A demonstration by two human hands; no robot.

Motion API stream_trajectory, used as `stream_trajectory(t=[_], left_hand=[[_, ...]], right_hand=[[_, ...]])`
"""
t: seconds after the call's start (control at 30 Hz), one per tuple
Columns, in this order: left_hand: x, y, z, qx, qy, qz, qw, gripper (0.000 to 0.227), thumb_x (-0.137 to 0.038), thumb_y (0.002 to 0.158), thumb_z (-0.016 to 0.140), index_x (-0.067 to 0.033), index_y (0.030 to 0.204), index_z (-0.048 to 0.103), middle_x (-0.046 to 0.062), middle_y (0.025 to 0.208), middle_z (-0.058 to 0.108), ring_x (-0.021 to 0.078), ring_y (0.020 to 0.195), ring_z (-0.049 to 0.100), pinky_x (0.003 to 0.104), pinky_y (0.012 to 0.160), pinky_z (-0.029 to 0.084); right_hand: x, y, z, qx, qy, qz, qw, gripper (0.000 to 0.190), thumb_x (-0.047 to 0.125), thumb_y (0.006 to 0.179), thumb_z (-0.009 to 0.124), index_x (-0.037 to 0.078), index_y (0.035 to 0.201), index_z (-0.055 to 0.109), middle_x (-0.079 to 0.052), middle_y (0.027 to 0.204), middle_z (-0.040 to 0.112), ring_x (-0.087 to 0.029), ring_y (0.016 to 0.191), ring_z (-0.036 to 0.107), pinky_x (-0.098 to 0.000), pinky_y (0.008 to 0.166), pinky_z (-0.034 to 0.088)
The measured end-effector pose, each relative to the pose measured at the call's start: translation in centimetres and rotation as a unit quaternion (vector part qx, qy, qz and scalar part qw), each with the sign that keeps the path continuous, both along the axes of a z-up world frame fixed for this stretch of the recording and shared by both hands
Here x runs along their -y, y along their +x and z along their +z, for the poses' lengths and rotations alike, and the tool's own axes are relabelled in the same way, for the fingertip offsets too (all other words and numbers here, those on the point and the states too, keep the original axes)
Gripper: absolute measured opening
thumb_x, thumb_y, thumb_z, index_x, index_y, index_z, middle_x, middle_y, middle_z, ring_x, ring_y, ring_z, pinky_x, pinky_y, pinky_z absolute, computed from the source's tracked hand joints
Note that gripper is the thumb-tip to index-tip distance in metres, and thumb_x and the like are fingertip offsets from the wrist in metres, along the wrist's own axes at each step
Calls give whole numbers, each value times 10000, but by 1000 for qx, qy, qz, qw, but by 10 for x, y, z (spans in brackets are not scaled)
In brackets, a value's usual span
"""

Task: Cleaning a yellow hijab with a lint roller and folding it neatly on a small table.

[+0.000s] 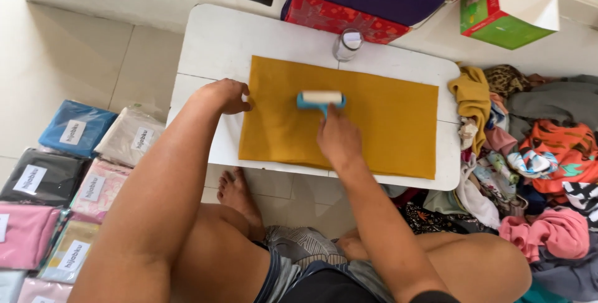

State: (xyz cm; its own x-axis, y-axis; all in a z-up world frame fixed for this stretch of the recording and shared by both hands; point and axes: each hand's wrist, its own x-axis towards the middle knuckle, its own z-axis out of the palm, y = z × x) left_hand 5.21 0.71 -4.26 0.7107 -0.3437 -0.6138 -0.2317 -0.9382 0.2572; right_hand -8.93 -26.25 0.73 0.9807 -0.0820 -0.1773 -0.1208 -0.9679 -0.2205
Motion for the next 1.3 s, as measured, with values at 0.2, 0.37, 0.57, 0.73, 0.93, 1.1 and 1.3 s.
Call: stream_trajectory(t=[0.2, 0.37, 0.57, 0.73, 0.93, 1.1, 1.3], left_hand=[[2, -1, 9, 13, 4, 6, 1000, 523, -386, 909, 725, -173, 1384, 665, 155, 1300, 704, 328, 1258, 643, 487, 1021, 543], [5, 9, -6, 29, -10, 3, 1000, 517, -429, 897, 725, -205, 1361, 678, 132, 1285, 709, 312, 1253, 643, 496, 1007, 549], [14, 8, -11, 75, -16, 2, 997, 475, -418, 876, 742, -217, 1306, 718, 127, 1213, 716, 318, 1144, 698, 508, 936, 577], [13, 1, -12, 63, -14, -4, 998, 477, -400, 878, 745, -207, 1313, 717, 125, 1206, 716, 310, 1135, 702, 495, 929, 577], [-7, -1, -3, 50, -8, 32, 998, 488, -370, 901, 732, -187, 1352, 689, 151, 1270, 698, 345, 1180, 685, 530, 963, 567], [-12, -4, 5, 50, -11, 39, 998, 489, -368, 910, 732, -171, 1355, 684, 163, 1273, 698, 353, 1186, 682, 534, 963, 567], [-19, 0, -1, 50, -10, 29, 998, 493, -395, 916, 714, -189, 1362, 673, 152, 1301, 685, 347, 1221, 665, 526, 988, 558]], right_hand=[[12, 99, -52, 37, 14, -28, 999, 530, 244, 991, 526, -55, 1427, 495, -301, 1024, 697, -488, 942, 727, -578, 731, 611], [-8, 41, -14, 43, 36, 0, 998, 536, 220, 980, 555, -111, 1399, 499, -348, 1032, 682, -524, 950, 711, -596, 732, 602], [-27, -107, 17, -20, 56, 45, 997, 533, 202, 1037, 429, -140, 1446, 438, -356, 990, 681, -502, 868, 731, -559, 670, 622], [-14, -155, 24, -85, 79, 30, 993, 547, 293, 993, 509, -6, 1451, 501, -271, 996, 728, -470, 859, 746, -582, 673, 616], [-30, -114, 34, -80, 91, 41, 992, 537, 320, 1003, 475, 15, 1443, 521, -241, 1046, 728, -442, 895, 748, -553, 693, 624], [-54, -40, 23, -68, 55, 27, 996, 578, 312, 988, 475, -37, 1448, 490, -313, 1053, 712, -494, 939, 728, -614, 761, 595], [-31, 78, -32, 29, 55, 18, 998, 556, 257, 976, 517, -110, 1393, 506, -314, 972, 710, -457, 899, 739, -545, 694, 624]])
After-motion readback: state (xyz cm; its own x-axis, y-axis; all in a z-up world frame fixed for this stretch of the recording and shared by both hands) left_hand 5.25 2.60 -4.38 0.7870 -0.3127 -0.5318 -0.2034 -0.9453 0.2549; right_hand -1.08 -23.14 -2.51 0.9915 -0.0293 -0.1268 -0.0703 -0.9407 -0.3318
